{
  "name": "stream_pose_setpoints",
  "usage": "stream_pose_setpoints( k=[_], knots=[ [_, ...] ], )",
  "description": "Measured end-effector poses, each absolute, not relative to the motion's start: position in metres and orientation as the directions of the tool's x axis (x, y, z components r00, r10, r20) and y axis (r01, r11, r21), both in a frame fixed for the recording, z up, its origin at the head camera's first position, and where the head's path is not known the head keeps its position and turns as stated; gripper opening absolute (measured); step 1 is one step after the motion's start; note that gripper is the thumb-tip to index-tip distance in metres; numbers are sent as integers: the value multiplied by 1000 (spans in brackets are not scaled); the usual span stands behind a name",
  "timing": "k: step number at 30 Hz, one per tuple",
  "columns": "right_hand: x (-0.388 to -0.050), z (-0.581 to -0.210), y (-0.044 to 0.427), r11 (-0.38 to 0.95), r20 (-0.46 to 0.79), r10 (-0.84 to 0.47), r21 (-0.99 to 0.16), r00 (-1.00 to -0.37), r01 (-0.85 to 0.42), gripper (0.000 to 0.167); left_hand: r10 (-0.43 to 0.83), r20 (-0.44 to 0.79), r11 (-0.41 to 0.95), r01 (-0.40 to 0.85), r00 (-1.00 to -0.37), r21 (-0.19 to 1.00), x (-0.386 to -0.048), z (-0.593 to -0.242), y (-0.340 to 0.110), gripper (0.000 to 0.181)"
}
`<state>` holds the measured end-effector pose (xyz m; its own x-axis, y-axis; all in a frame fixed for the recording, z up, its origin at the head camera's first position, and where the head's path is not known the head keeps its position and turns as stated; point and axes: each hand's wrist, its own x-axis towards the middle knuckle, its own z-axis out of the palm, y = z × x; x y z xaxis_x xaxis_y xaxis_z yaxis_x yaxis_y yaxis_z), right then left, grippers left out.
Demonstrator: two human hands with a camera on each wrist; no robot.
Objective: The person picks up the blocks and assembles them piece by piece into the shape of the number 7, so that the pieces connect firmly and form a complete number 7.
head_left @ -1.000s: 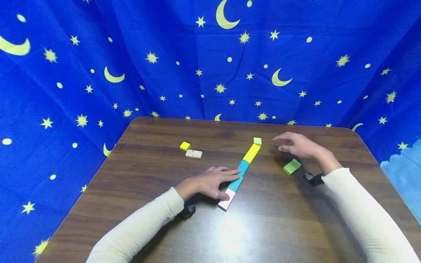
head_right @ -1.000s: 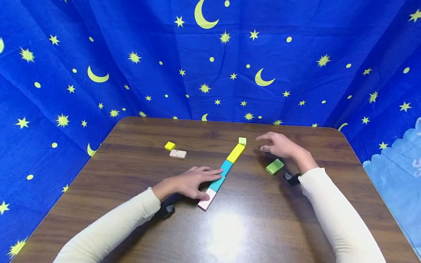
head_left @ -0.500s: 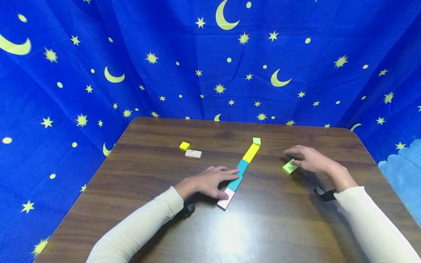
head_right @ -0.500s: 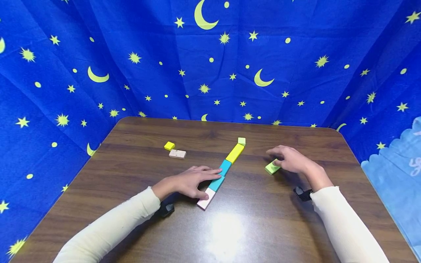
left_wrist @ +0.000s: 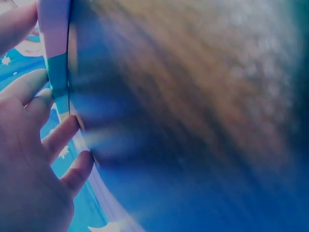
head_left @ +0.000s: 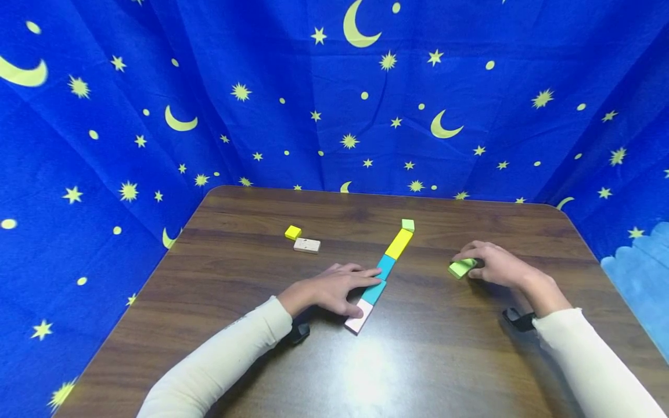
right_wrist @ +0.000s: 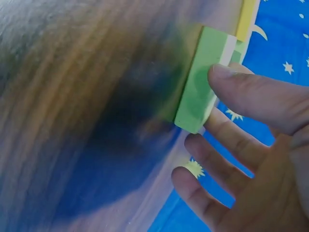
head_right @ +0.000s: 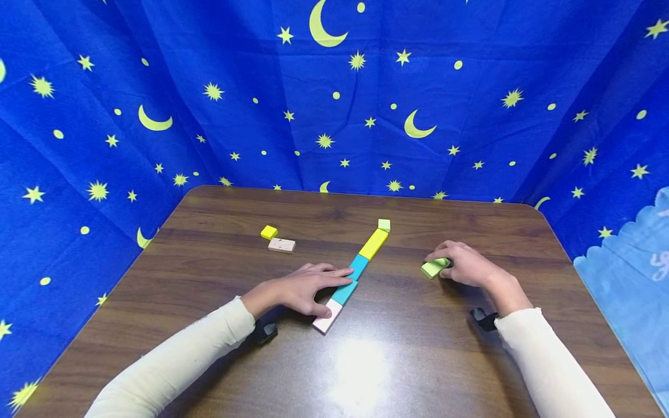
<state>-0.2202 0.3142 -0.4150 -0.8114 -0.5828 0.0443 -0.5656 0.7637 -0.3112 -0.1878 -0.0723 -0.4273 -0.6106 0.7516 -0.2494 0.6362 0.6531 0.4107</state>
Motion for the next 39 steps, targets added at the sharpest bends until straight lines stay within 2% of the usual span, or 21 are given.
stream_pose_setpoints(
  k=[4, 18, 30, 39],
  knots=[
    [-220, -419, 309, 784, 48, -569, -269, -821, -559, 33, 755, -246, 650, 640, -608, 410, -188, -429, -73, 76],
    [-222, -422, 307, 800, 56, -535, -285, -843, -527, 33, 770, -236, 634, 671, -592, 385, -188, -426, -73, 77],
    [-224, -423, 305, 819, 35, -518, -270, -855, -507, 32, 761, -226, 644, 671, -608, 366, -190, -424, -69, 76],
    [-244, -404, 299, 802, 56, -535, -279, -843, -527, 31, 748, -240, 659, 644, -619, 390, -190, -427, -70, 73]
  ],
)
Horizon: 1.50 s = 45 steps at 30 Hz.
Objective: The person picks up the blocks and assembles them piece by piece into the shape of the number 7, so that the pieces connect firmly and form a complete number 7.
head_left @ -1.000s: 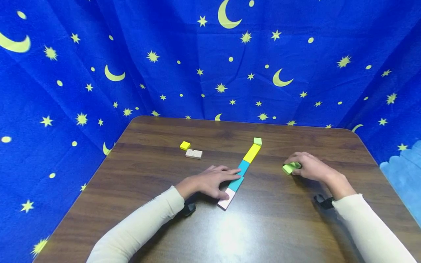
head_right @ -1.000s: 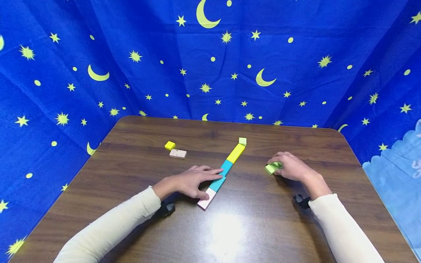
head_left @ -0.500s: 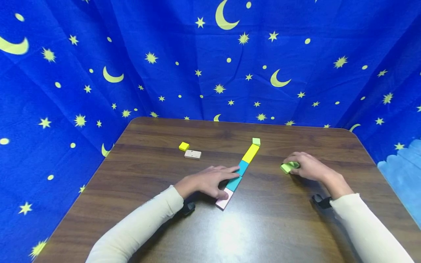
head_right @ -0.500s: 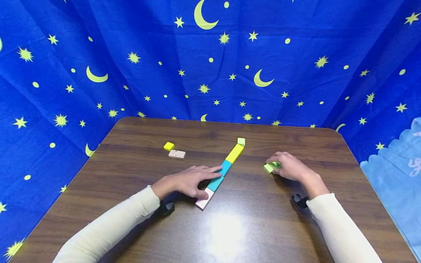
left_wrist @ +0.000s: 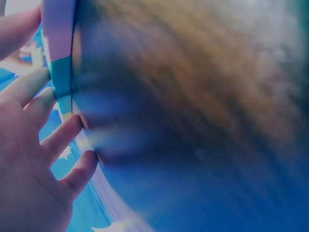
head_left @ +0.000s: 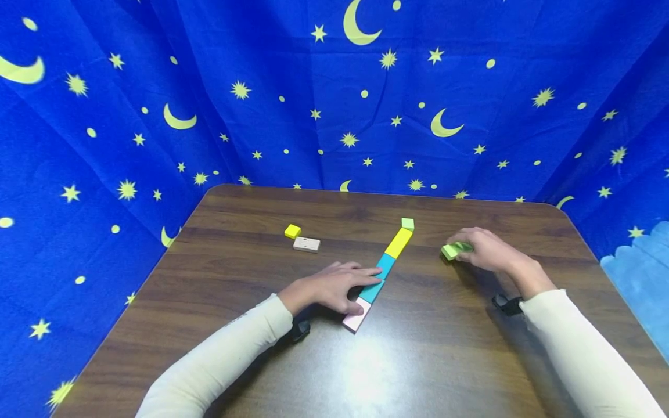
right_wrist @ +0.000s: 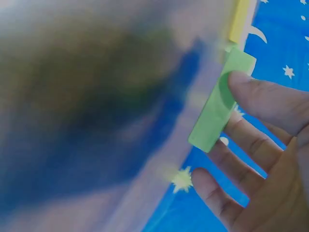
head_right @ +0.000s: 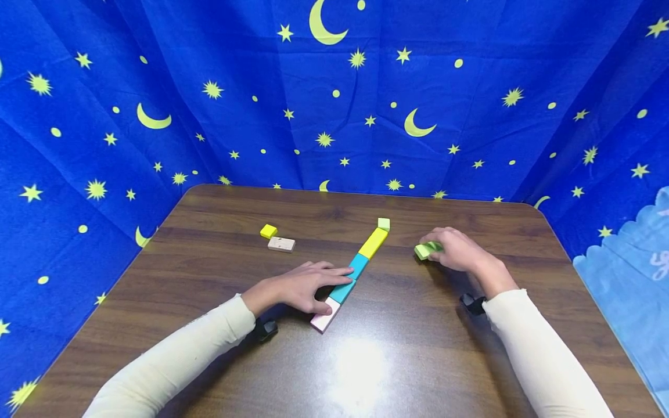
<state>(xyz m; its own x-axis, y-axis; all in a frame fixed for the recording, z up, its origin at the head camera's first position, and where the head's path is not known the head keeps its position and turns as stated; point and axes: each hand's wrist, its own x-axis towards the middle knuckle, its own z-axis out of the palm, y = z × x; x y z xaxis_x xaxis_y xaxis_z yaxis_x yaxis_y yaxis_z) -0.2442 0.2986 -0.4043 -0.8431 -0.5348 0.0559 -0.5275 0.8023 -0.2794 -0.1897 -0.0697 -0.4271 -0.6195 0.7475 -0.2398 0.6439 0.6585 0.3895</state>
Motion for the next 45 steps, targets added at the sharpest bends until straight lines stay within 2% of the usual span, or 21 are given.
stream_pose_setpoints(
  k=[8, 16, 25, 39, 45],
  knots=[
    [-279, -370, 276, 824, 19, -512, -273, -859, -497, 32, 753, -221, 650, 648, -619, 397, -190, -429, -71, 72],
    [-304, -361, 251, 823, -15, -507, -305, -862, -479, 31, 753, -215, 649, 648, -622, 398, -189, -430, -71, 72],
    [-330, -368, 214, 799, -34, -530, -355, -847, -486, 31, 752, -217, 650, 644, -622, 404, -190, -429, -72, 73],
    [-350, -391, 173, 791, -123, -471, -496, -873, -357, 36, 754, -236, 649, 638, -613, 414, -189, -430, -74, 72],
    [-358, -404, 161, 804, -146, -456, -490, -878, -337, 40, 760, -227, 640, 645, -608, 417, -191, -432, -73, 72]
  ],
)
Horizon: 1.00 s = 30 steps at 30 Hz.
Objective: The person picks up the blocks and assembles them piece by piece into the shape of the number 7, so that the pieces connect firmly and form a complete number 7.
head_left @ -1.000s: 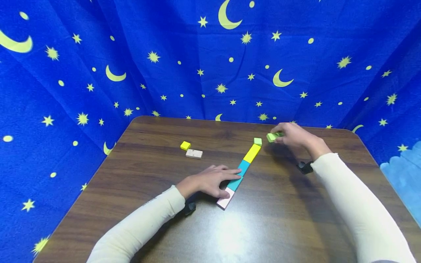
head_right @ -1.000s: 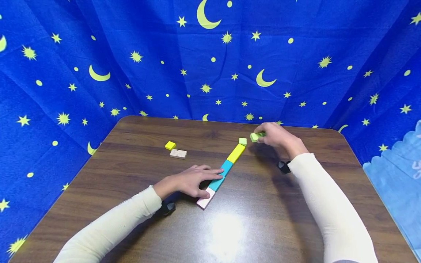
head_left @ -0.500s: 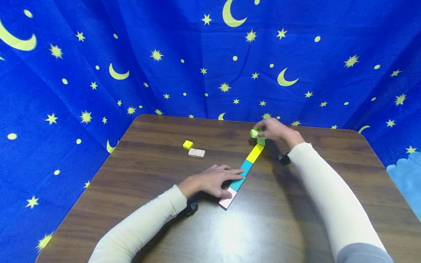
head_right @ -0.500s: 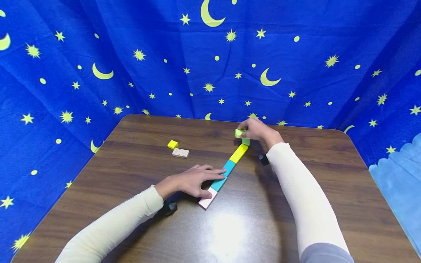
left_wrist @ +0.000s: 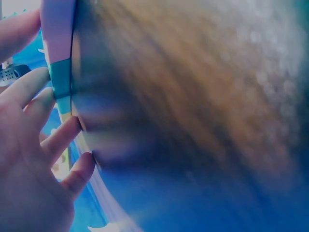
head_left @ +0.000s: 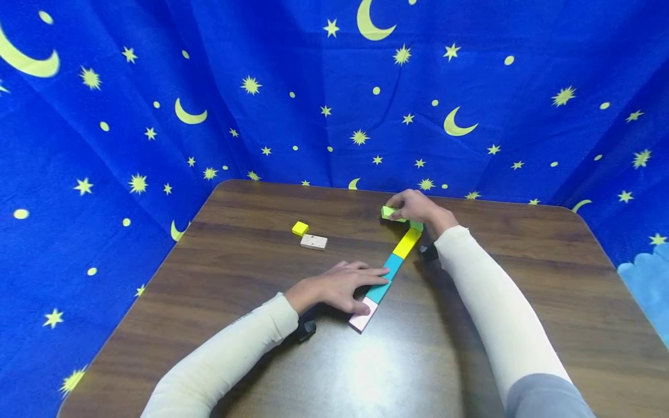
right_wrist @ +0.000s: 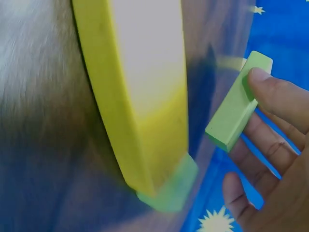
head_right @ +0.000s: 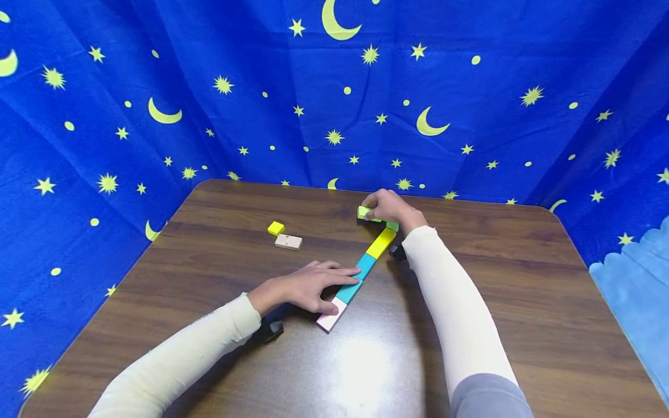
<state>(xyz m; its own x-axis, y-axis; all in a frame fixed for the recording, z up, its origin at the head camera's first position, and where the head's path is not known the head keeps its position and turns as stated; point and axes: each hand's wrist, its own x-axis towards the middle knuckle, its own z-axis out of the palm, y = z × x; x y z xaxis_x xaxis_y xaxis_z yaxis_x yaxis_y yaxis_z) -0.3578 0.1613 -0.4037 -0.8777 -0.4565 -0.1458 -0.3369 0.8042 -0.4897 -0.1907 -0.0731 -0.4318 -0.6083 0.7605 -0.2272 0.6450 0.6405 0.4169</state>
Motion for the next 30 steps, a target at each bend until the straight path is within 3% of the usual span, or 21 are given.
stream_pose_setpoints(
  k=[10, 23, 30],
  knots=[
    [-358, -420, 158, 799, -174, -468, -502, -867, -331, 38, 754, -239, 645, 623, -612, 442, -189, -431, -72, 71],
    [-356, -424, 171, 779, -213, -416, -586, -884, -225, 38, 755, -237, 645, 627, -612, 437, -190, -430, -72, 72],
    [-356, -425, 173, 778, -193, -424, -578, -885, -246, 38, 759, -235, 640, 630, -607, 439, -190, -429, -73, 72]
  ],
)
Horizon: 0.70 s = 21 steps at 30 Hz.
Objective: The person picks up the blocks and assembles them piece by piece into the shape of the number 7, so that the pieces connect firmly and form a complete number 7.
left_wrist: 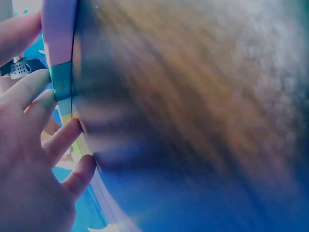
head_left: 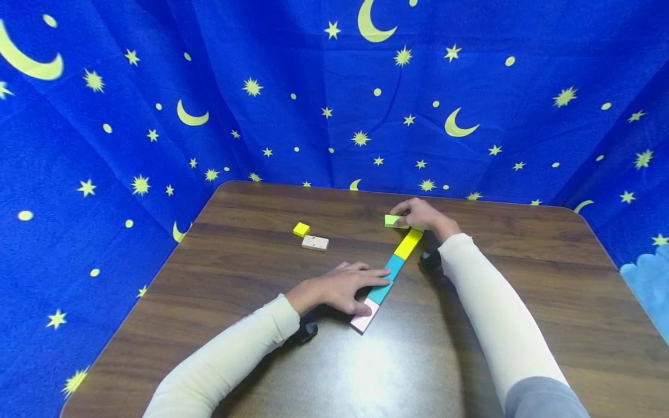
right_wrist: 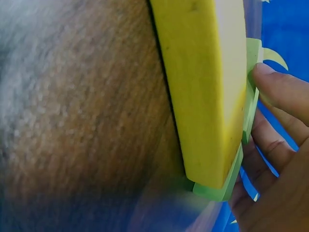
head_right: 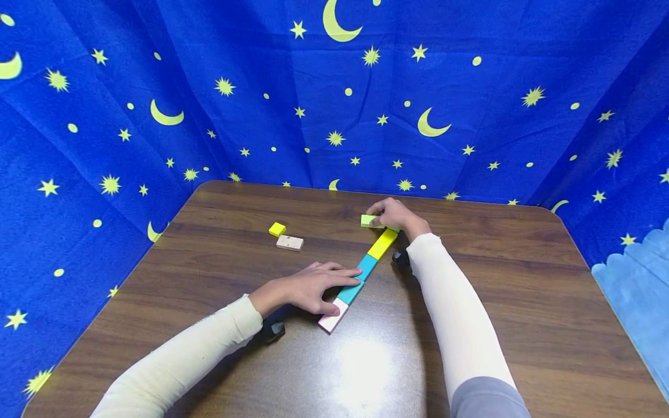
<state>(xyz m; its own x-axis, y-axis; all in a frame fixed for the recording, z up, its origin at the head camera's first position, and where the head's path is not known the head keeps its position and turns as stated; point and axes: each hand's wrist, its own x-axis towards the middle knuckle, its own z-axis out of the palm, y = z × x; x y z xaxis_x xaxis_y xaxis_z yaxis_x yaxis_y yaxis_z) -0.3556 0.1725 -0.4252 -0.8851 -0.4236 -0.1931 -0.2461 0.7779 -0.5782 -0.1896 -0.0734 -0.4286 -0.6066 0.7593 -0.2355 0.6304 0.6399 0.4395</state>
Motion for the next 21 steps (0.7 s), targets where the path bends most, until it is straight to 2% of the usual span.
stream_pose_setpoints(
  k=[21],
  knots=[
    [-352, -430, 183, 762, -176, -392, -612, -903, -212, 38, 759, -225, 639, 634, -611, 435, -190, -430, -72, 71]
  ],
)
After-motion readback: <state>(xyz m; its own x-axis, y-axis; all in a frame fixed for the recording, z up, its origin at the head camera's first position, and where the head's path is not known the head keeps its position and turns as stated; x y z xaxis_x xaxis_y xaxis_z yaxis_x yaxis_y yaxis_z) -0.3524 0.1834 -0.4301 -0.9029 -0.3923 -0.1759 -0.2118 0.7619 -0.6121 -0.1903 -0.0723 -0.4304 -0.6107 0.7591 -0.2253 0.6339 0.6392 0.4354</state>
